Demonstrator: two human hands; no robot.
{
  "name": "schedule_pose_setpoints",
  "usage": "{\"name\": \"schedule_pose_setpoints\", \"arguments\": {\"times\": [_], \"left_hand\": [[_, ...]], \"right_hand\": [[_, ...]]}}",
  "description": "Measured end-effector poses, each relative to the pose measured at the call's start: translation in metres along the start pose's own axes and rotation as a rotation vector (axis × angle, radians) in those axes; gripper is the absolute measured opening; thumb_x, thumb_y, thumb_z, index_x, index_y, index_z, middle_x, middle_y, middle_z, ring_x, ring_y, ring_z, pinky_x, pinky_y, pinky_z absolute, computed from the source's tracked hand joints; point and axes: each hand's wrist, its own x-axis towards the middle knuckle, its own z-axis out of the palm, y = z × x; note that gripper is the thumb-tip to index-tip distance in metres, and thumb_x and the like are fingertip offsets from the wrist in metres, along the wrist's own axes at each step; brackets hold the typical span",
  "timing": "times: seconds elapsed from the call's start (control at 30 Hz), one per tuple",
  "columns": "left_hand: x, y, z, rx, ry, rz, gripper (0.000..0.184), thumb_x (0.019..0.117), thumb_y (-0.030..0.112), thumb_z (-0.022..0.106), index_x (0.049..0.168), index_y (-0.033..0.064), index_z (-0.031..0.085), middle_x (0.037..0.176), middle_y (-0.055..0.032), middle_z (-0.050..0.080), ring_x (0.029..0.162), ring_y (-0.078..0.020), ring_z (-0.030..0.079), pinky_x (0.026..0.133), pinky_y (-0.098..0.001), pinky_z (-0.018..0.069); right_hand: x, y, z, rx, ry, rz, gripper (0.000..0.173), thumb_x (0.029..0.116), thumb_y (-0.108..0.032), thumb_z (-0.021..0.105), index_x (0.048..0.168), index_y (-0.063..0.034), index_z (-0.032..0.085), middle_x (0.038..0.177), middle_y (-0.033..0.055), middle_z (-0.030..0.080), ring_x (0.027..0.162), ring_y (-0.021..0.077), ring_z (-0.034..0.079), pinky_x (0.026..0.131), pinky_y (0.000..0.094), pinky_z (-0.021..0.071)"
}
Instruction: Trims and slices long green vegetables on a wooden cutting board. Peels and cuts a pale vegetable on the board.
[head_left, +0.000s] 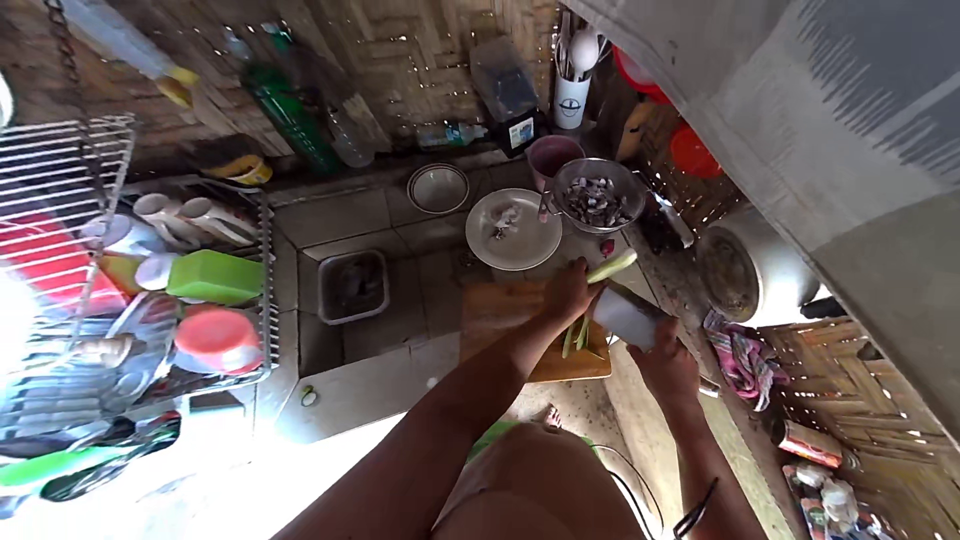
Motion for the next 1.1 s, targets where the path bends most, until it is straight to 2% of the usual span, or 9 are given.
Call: {"name": "schedule_pose_setpoints", "arguments": {"times": [0.17,0.33,0.4,0.5,0.6,0.73,0.87,1.03,1.1], "left_hand": [[0.026,-0.044,0.005,-0.018,-0.035,-0.191,0.057,0.0964,0.059,0.061,0.126,0.0101,0.062,0.11,-0.0174,0.071,0.101,-0.037,0.071,0.08,-0.0608,0.057],[0.014,-0.063,-0.011,-0.167,-0.005,-0.246,0.039,0.0969,0.036,0.065,0.122,0.007,0.059,0.1,-0.019,0.07,0.094,-0.038,0.07,0.078,-0.0603,0.0554],[-0.002,-0.062,-0.012,-0.238,0.0,-0.227,0.041,0.0964,0.036,0.067,0.122,0.005,0.06,0.099,-0.0192,0.069,0.092,-0.0367,0.069,0.08,-0.0592,0.0553],[-0.037,-0.05,-0.009,-0.392,0.038,-0.179,0.041,0.0964,0.039,0.069,0.121,0.0073,0.06,0.09,-0.0152,0.068,0.076,-0.0302,0.069,0.07,-0.0535,0.0585],[-0.069,-0.025,-0.021,-0.322,0.092,0.0,0.038,0.0988,0.036,0.067,0.124,0.0077,0.063,0.092,-0.0125,0.07,0.082,-0.0277,0.07,0.075,-0.0526,0.0592],[-0.09,0.005,-0.025,-0.36,-0.14,0.248,0.034,0.0999,0.032,0.065,0.122,0.0069,0.065,0.098,-0.0095,0.071,0.089,-0.0204,0.07,0.084,-0.0442,0.0592],[-0.078,0.018,-0.017,-0.335,-0.234,0.251,0.033,0.1025,0.03,0.06,0.124,0.0054,0.062,0.098,-0.0137,0.07,0.092,-0.0258,0.07,0.085,-0.0467,0.0571],[-0.044,0.005,-0.012,-0.236,-0.097,0.294,0.046,0.0995,0.023,0.067,0.141,0.0066,0.057,0.138,-0.0152,0.062,0.131,-0.0295,0.057,0.111,-0.048,0.0467],[-0.032,-0.002,-0.024,-0.269,-0.067,0.28,0.049,0.1,0.022,0.066,0.145,0.0075,0.054,0.14,-0.0146,0.062,0.133,-0.0297,0.057,0.111,-0.0504,0.0474]], "right_hand": [[-0.033,0.041,-0.007,0.027,-0.1,0.091,0.079,0.0859,-0.045,0.08,0.147,-0.0108,0.043,0.114,0.021,0.071,0.103,0.0421,0.07,0.086,0.0618,0.056],[-0.043,0.079,0.011,0.274,-0.111,0.048,0.074,0.0815,-0.04,0.086,0.139,-0.0123,0.049,0.091,0.0137,0.072,0.079,0.0361,0.072,0.072,0.0608,0.0577],[-0.041,0.076,0.016,0.282,-0.09,0.05,0.073,0.082,-0.038,0.086,0.14,-0.013,0.05,0.093,0.0135,0.073,0.081,0.0358,0.072,0.073,0.0609,0.0579],[-0.036,0.06,0.021,0.173,-0.036,0.041,0.068,0.0839,-0.039,0.083,0.139,-0.0133,0.053,0.105,0.0173,0.073,0.093,0.0399,0.072,0.078,0.0624,0.057],[-0.025,0.05,0.027,0.107,0.002,-0.015,0.056,0.0862,-0.041,0.08,0.131,-0.0122,0.062,0.111,0.0169,0.072,0.095,0.0381,0.072,0.079,0.0598,0.0573],[-0.017,0.032,0.033,0.075,-0.005,-0.081,0.049,0.0868,-0.042,0.078,0.124,-0.0119,0.066,0.11,0.0158,0.072,0.093,0.0369,0.072,0.077,0.0577,0.0576],[-0.016,0.017,0.031,0.073,0.026,-0.163,0.047,0.087,-0.041,0.077,0.122,-0.0106,0.066,0.107,0.0155,0.073,0.09,0.0362,0.073,0.076,0.0566,0.0578],[-0.017,0.008,0.036,0.053,0.03,-0.228,0.048,0.0869,-0.038,0.078,0.124,-0.0099,0.065,0.107,0.0156,0.073,0.092,0.0353,0.073,0.079,0.0549,0.0578],[-0.017,0.006,0.037,0.067,-0.003,-0.224,0.05,0.086,-0.04,0.078,0.125,-0.0108,0.064,0.109,0.0151,0.073,0.093,0.0351,0.073,0.079,0.0548,0.0581]]}}
